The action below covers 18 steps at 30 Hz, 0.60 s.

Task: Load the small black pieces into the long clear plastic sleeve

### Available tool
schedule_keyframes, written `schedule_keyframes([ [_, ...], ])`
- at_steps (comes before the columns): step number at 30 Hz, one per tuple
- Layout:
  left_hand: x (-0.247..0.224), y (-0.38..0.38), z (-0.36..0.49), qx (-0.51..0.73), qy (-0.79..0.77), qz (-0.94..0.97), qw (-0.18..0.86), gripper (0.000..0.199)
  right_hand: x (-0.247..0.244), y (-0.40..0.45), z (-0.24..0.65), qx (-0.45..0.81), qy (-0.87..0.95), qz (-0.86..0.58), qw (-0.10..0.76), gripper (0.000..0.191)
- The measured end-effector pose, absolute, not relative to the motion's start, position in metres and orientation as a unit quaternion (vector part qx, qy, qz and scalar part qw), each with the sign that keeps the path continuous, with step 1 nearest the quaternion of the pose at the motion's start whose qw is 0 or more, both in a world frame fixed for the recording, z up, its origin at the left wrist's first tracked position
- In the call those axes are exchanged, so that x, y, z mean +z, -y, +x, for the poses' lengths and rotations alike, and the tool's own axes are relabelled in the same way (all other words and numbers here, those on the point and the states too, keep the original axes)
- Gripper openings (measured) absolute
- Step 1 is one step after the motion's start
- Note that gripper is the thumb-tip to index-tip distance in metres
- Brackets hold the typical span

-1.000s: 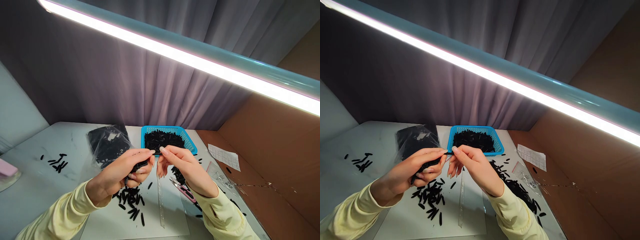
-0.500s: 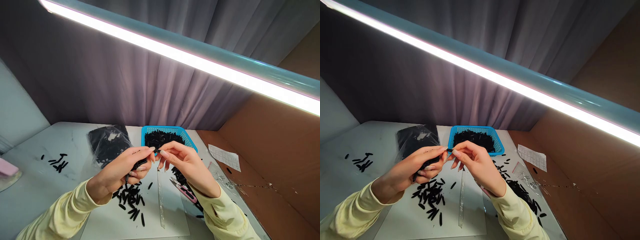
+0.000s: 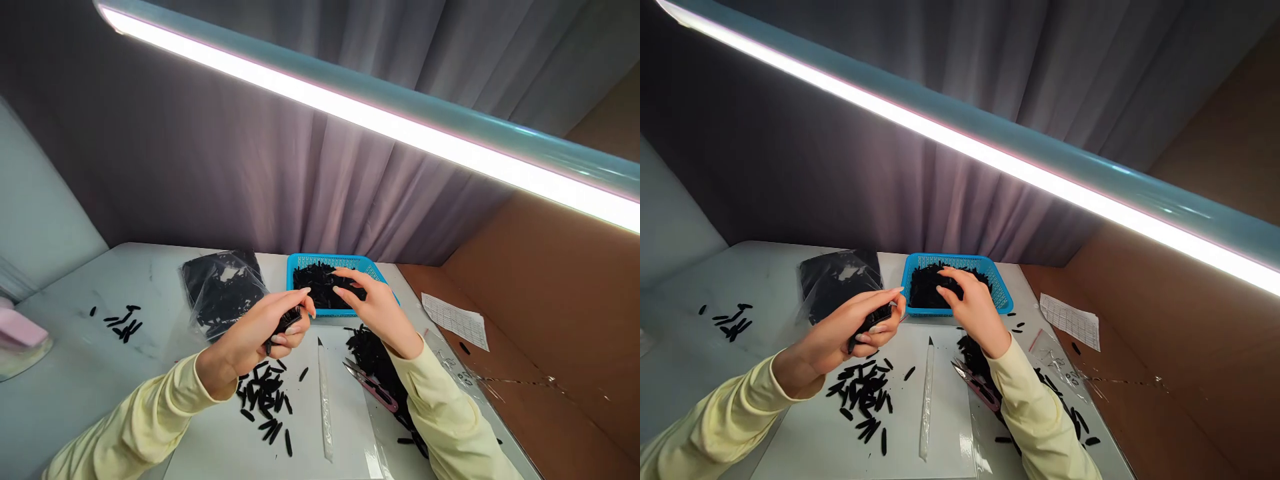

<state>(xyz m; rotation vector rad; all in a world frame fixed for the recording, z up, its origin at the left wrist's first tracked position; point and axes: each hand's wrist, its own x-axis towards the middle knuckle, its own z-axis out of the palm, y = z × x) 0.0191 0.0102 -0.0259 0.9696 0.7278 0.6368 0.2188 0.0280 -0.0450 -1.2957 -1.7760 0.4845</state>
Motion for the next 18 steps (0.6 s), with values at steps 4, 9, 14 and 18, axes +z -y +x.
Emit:
schedule_keyframes([
  [4,-0.03,-0.008,0.023,0.304,-0.334,0.458,0.766,0.026,-0.024,0.014,0.194,0.214,0.775,-0.395,0.445,0.008],
  [9,-0.028,0.0,0.03,0.32,-0.37,0.466,0.737,0.026,-0.03,0.036,0.167,0.119,0.798,-0.382,0.451,0.01],
  [14,-0.033,0.0,0.031,0.317,-0.364,0.463,0.743,0.028,-0.04,0.029,0.164,0.131,0.785,-0.383,0.47,0.013],
  [18,-0.036,-0.001,0.031,0.323,-0.343,0.465,0.75,0.024,-0.038,0.028,0.165,0.176,0.765,-0.399,0.474,0.009],
])
